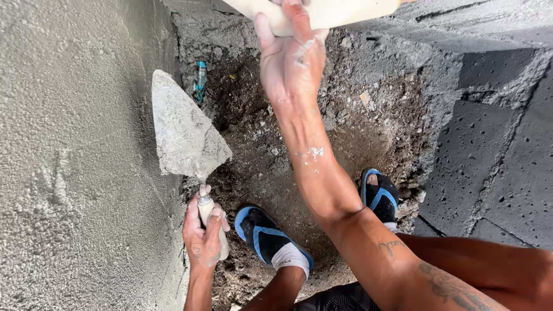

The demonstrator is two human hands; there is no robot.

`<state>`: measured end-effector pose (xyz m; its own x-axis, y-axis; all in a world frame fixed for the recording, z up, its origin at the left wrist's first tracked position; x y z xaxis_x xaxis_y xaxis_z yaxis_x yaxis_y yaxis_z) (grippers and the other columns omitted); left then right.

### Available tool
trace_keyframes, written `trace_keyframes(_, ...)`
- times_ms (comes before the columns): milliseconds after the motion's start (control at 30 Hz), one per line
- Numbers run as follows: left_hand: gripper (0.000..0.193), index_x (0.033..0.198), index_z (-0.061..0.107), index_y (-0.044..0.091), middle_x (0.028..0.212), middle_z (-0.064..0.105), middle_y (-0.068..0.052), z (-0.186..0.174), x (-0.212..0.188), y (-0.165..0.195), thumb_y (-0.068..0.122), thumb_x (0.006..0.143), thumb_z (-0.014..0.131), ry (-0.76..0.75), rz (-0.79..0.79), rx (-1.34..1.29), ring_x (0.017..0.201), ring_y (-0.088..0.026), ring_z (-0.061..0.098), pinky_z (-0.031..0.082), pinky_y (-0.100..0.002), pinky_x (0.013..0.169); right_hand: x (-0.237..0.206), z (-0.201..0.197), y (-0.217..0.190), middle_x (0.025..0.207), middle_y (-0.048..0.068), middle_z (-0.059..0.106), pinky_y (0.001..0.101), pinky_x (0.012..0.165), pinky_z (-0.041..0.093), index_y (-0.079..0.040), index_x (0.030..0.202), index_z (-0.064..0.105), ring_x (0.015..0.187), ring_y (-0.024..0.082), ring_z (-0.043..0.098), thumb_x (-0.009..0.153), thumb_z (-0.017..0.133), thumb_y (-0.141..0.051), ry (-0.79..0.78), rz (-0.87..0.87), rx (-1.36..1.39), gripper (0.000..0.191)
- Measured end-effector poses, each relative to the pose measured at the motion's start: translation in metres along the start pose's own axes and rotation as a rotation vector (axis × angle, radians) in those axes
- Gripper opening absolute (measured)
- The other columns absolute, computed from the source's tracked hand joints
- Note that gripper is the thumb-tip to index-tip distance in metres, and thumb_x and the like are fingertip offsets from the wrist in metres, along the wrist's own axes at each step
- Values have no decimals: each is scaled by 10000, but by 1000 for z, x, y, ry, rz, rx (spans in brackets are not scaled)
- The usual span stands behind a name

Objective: The person scoops wet cement from a pile on the ground using a trowel and applies it to a vertical concrete wall. They use a rectangular float to spread and smooth the cement, repeatedly transferring material from the ground to the wall surface.

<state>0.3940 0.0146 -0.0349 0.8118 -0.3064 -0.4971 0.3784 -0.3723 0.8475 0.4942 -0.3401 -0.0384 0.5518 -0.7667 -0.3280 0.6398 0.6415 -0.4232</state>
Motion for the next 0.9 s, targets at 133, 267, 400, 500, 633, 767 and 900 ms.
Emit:
trace_keyframes(133, 482, 1444, 510, 26, 851, 633, -33, 1, 1, -3, 12, 966, 569, -7, 16, -1, 642, -100, 600, 508, -260, 563, -8, 11, -15, 1280, 151, 568, 368, 855, 628, -50, 1402, 389, 1155, 256, 638, 916, 717, -33, 1, -29, -27, 586)
trace_keyframes(267, 496, 1466, 503, 44, 841, 636, -35, 4, 5, -8, 22, 977, 583, -19, -5, -59, 634, -101, 593, 488, -255, 551, -17, 22, -48, 1287, 155, 562, 290, 865, 628, 22, 1410, 471, 1132, 231, 628, 979, 720, -2, -56, -23, -7, 498)
trace_keyframes(400, 536, 1479, 482, 73, 842, 650, -23, 6, 16, -11, 43, 954, 585, -18, -26, -74, 624, -99, 609, 514, -250, 537, -42, 25, -110, 1196, 144, 564, 222, 870, 636, 38, 1350, 478, 1038, 196, 636, 1086, 673, -21, -179, 6, 124, 333)
trace_keyframes(500, 533, 1481, 483, 94, 786, 636, -21, 6, 23, -12, 72, 960, 594, -4, -84, -51, 602, -99, 608, 512, -254, 510, -66, 5, -116, 1316, 211, 573, 251, 865, 651, 27, 1418, 465, 1110, 282, 666, 971, 707, -125, -301, 49, 145, 531)
trace_keyframes(633, 520, 1476, 493, 91, 762, 622, -14, 9, 30, -10, 76, 967, 599, -14, -77, -76, 603, -93, 604, 514, -251, 509, -67, -81, -87, 1441, 283, 496, 494, 943, 606, 9, 1481, 387, 1193, 404, 655, 837, 795, -190, 89, 53, 83, 788)
trace_keyframes(767, 519, 1475, 501, 80, 793, 612, -9, 10, 32, -14, 57, 966, 603, -15, -59, -121, 614, -91, 587, 491, -243, 523, -41, -156, -13, 1240, 202, 585, 367, 837, 629, 40, 1228, 559, 1082, 305, 614, 758, 722, 112, 222, 287, -14, 502)
trace_keyframes(900, 505, 1464, 516, 68, 806, 609, -21, 5, 31, -25, 48, 967, 605, 2, -91, -148, 613, -96, 580, 463, -249, 514, -14, -190, 53, 1096, 151, 601, 398, 881, 667, -10, 1029, 571, 1011, 278, 636, 731, 675, 99, 354, 395, -14, 333)
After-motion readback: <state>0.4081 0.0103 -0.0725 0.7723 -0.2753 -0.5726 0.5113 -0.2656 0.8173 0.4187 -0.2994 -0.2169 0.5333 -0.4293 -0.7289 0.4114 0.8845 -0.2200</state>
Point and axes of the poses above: each hand's wrist, its own x-axis towards the middle knuckle, its own z-axis out of the palm, y = z × x, the point moved 6 cm from there along x, towards the middle knuckle
